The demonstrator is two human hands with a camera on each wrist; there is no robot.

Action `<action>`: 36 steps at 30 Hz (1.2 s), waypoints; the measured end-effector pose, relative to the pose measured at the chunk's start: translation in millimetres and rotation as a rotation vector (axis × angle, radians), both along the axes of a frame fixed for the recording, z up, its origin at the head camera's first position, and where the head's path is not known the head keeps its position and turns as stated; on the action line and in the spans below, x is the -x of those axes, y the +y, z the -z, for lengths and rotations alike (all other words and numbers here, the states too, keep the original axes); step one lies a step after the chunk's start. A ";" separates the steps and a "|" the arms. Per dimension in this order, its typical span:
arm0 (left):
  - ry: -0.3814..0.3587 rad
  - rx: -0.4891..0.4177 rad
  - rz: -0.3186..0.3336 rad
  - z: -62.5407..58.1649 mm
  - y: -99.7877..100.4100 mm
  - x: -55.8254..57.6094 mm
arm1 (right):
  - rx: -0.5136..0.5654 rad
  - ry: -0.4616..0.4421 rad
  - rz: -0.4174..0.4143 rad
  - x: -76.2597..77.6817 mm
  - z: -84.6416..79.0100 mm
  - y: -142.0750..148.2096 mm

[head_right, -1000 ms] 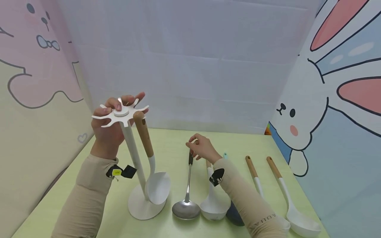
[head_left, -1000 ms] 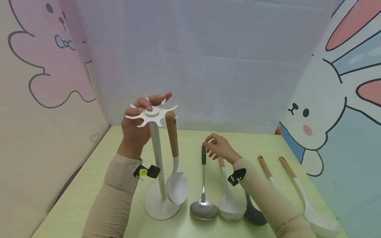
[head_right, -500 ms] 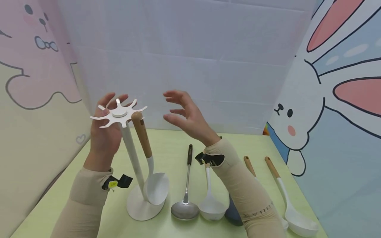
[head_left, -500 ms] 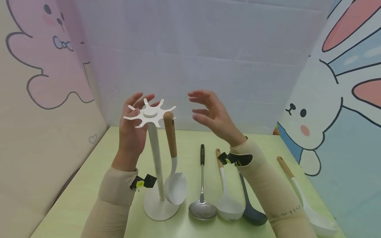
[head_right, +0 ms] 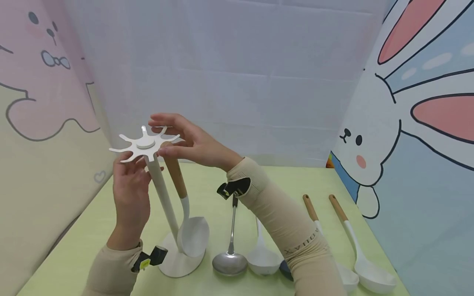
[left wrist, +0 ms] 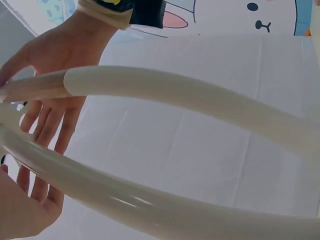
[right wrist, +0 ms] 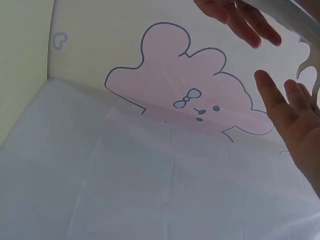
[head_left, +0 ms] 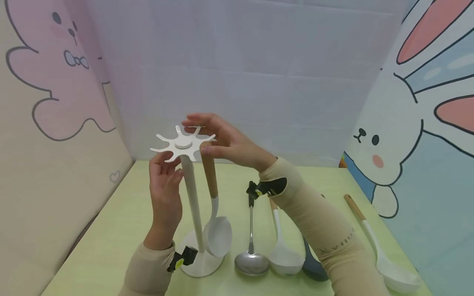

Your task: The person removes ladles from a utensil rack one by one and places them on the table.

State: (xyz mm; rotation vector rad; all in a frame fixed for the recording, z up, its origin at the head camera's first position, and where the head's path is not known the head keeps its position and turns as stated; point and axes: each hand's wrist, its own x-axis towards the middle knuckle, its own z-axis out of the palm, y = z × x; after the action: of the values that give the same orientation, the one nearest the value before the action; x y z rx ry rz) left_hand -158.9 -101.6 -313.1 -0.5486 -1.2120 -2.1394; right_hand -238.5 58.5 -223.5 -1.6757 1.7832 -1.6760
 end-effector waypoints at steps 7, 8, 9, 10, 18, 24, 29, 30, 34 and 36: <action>0.210 0.190 -0.327 15.8 16.8 -11.1 | 0.016 -0.028 -0.052 12.2 6.8 0.6; 0.244 0.236 -0.390 17.6 19.0 -11.0 | 0.019 -0.036 -0.055 13.4 7.4 0.7; 0.278 0.282 -0.453 19.0 21.3 -10.6 | 0.026 -0.047 -0.060 14.4 7.9 0.9; 0.309 0.322 -0.512 20.2 23.7 -9.8 | 0.032 -0.064 -0.065 15.0 8.3 1.0; 0.370 0.465 -0.747 27.5 33.6 -5.2 | 0.051 -0.129 -0.057 15.4 10.6 1.7; 0.367 0.456 -0.740 29.5 33.4 -2.6 | 0.062 -0.185 -0.034 11.4 11.6 1.4; 0.381 0.444 -0.741 30.1 32.0 0.3 | 0.067 -0.172 0.043 1.0 9.2 0.3; 0.381 0.446 -0.741 30.2 31.7 0.6 | 0.065 -0.155 0.067 -0.9 8.8 0.1; 0.379 0.446 -0.735 30.1 29.7 1.3 | 0.055 -0.085 0.149 -6.1 8.1 -0.6; 0.375 0.444 -0.727 29.7 28.5 1.0 | 0.054 -0.056 0.180 -7.3 7.9 -0.6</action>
State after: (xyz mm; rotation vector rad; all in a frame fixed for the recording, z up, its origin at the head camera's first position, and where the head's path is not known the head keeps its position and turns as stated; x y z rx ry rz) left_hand -159.9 -73.1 -342.7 -0.5484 -1.3925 -1.1139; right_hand -231.1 57.9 -231.4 -1.5115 1.9291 -1.8401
